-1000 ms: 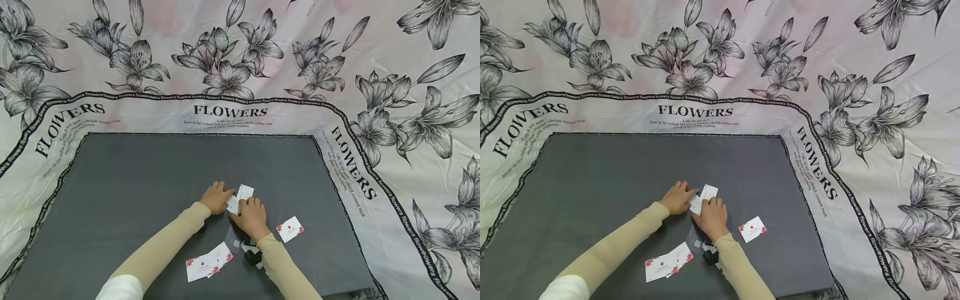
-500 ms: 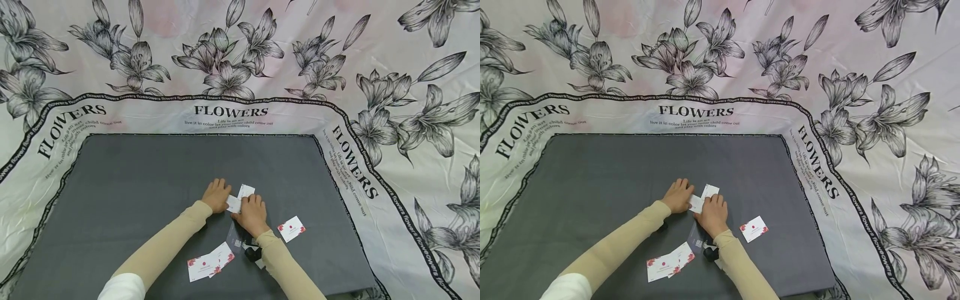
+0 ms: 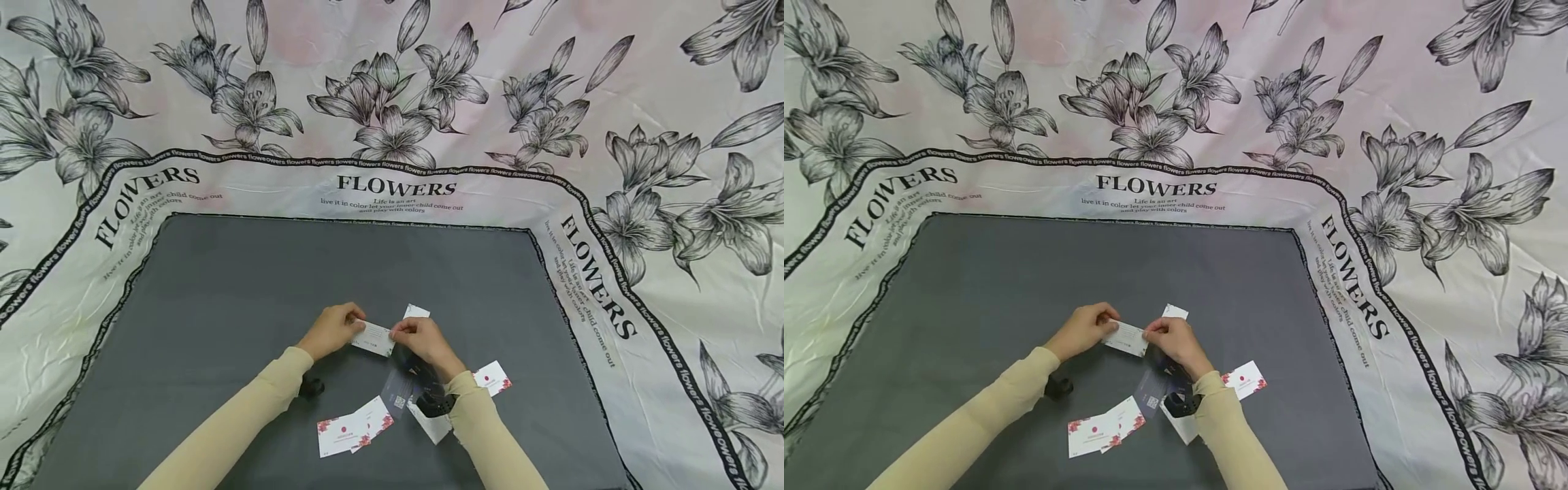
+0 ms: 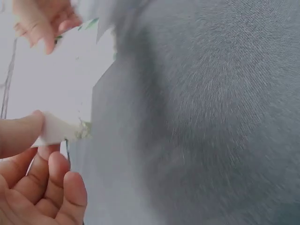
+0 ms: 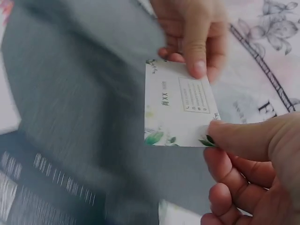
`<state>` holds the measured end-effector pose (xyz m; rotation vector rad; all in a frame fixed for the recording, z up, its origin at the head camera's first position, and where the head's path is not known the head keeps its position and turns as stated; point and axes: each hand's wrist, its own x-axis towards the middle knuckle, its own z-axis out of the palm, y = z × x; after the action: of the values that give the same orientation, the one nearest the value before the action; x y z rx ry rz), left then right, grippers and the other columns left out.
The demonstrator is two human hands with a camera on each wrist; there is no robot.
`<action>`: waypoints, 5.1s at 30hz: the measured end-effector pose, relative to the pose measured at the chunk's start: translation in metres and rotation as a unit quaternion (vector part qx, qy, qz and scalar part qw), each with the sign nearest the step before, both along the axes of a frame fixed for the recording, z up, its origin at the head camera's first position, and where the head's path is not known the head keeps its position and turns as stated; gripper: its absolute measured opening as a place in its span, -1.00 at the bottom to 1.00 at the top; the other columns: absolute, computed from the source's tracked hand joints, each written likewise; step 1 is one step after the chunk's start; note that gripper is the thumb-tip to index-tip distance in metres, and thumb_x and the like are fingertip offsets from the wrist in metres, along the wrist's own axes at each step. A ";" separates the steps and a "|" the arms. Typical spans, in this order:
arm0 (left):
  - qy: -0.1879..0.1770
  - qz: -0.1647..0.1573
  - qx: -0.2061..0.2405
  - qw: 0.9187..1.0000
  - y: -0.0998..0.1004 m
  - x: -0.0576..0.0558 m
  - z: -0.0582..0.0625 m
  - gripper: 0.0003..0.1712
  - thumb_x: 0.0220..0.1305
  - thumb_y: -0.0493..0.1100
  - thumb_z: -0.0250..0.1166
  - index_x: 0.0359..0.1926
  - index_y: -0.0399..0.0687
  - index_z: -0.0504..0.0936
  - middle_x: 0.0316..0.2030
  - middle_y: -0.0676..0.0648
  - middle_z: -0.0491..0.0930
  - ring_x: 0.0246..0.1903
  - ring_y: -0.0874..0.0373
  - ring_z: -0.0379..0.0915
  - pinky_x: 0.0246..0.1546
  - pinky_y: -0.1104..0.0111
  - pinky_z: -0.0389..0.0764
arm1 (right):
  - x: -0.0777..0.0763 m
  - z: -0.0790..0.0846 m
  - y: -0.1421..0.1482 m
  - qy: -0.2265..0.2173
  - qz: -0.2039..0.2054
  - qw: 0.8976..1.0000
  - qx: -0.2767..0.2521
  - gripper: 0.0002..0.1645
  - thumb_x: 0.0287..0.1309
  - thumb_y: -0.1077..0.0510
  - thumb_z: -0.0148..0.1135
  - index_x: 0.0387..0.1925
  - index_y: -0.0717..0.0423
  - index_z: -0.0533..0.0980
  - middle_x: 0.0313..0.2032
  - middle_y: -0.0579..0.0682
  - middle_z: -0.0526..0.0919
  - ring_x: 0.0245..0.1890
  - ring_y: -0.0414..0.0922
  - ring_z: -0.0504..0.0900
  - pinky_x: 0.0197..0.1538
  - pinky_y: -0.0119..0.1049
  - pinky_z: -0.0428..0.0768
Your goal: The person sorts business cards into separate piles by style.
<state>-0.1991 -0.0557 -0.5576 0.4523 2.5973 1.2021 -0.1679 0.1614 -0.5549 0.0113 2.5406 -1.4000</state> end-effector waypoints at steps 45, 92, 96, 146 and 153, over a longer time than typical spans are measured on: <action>0.015 0.129 -0.139 0.982 -0.024 -0.031 -0.033 -0.89 0.27 -0.14 0.23 -0.23 -0.08 0.55 -0.33 -0.09 0.58 -0.36 0.06 0.47 -0.27 0.14 0.48 | -0.061 -0.033 -0.056 0.085 0.016 0.959 0.271 -0.86 0.12 0.00 0.30 -0.43 -0.05 0.62 -0.35 -0.04 0.59 -0.27 -0.01 0.53 -0.19 -0.11 0.47; 0.191 0.032 -0.259 0.946 0.115 0.008 -0.041 -0.51 0.14 0.09 0.36 -0.12 -0.16 0.44 -0.33 -0.16 0.53 -0.34 -0.05 0.52 -0.57 0.16 0.54 | -0.037 -0.012 0.056 0.009 0.080 0.938 0.338 -0.14 0.10 -0.07 0.35 0.41 -0.25 0.20 0.30 0.16 0.26 0.28 0.17 0.22 0.21 0.15 0.29; 0.174 0.023 -0.273 0.946 0.115 0.006 -0.039 -0.38 0.12 0.21 0.35 -0.07 -0.17 0.41 -0.29 -0.16 0.50 -0.31 -0.02 0.48 -0.59 0.21 0.52 | -0.036 -0.012 0.057 0.025 0.098 0.929 0.356 -0.22 0.14 -0.12 0.30 0.38 -0.29 0.25 0.41 0.15 0.12 0.34 0.20 0.14 0.27 0.19 0.22; -0.057 0.072 0.071 0.993 0.053 -0.024 -0.002 -0.77 0.24 -0.14 0.31 -0.12 -0.11 0.60 -0.30 -0.07 0.62 -0.31 0.11 0.52 -0.28 0.26 0.51 | -0.049 -0.012 0.057 -0.056 -0.052 0.992 -0.100 -0.70 0.11 0.18 0.32 -0.17 0.30 0.55 -0.39 0.00 0.66 -0.45 -0.23 0.59 -0.29 -0.28 0.61; -0.207 0.120 0.179 0.954 0.018 -0.030 -0.005 -0.63 0.29 0.01 0.25 0.00 -0.11 0.62 -0.13 -0.06 0.60 -0.35 0.15 0.40 -0.22 0.20 0.51 | -0.052 -0.008 0.028 -0.078 -0.115 0.981 -0.135 -0.69 0.08 0.05 0.36 -0.28 0.24 0.62 -0.47 -0.06 0.65 -0.50 -0.21 0.56 -0.18 -0.08 0.62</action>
<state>-0.2287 -0.0380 -0.5631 -0.0615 2.1212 1.6544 -0.2202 0.1889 -0.5632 0.3627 2.2599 -1.7441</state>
